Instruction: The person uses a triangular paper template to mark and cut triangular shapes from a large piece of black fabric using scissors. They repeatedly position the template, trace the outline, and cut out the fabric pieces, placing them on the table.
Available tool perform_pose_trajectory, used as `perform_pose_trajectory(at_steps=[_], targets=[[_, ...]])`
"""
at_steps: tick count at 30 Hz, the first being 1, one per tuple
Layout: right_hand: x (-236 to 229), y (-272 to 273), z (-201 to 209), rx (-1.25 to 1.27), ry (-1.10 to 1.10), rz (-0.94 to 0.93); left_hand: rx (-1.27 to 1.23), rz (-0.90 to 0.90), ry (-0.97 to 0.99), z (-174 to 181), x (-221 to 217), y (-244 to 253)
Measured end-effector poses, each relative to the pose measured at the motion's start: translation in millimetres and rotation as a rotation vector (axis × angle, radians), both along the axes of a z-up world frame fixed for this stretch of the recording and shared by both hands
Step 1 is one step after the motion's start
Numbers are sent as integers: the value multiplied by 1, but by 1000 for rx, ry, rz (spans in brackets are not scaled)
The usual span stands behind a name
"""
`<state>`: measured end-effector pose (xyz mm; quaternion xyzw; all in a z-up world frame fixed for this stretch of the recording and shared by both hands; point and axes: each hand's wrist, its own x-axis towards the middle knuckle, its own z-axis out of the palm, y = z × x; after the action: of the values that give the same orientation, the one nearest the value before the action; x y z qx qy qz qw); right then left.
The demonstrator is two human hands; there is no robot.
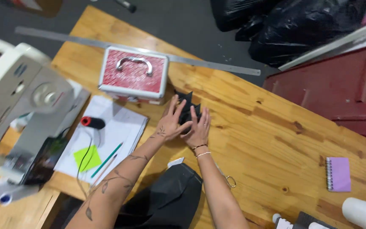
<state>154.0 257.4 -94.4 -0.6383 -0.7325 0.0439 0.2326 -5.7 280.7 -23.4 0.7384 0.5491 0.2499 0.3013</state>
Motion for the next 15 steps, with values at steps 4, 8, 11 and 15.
perform_pose_trajectory(at_steps=[4,8,11,15], targets=[[-6,16,18,-21,11,4,98,-37,58,-45,11,39],[-7,27,13,-69,44,71,53,20,-139,-81,22,47],[-7,45,0,-104,33,112,50,22,-315,-81,24,47],[-10,51,-9,-28,79,241,-153,141,-561,-60,17,44]])
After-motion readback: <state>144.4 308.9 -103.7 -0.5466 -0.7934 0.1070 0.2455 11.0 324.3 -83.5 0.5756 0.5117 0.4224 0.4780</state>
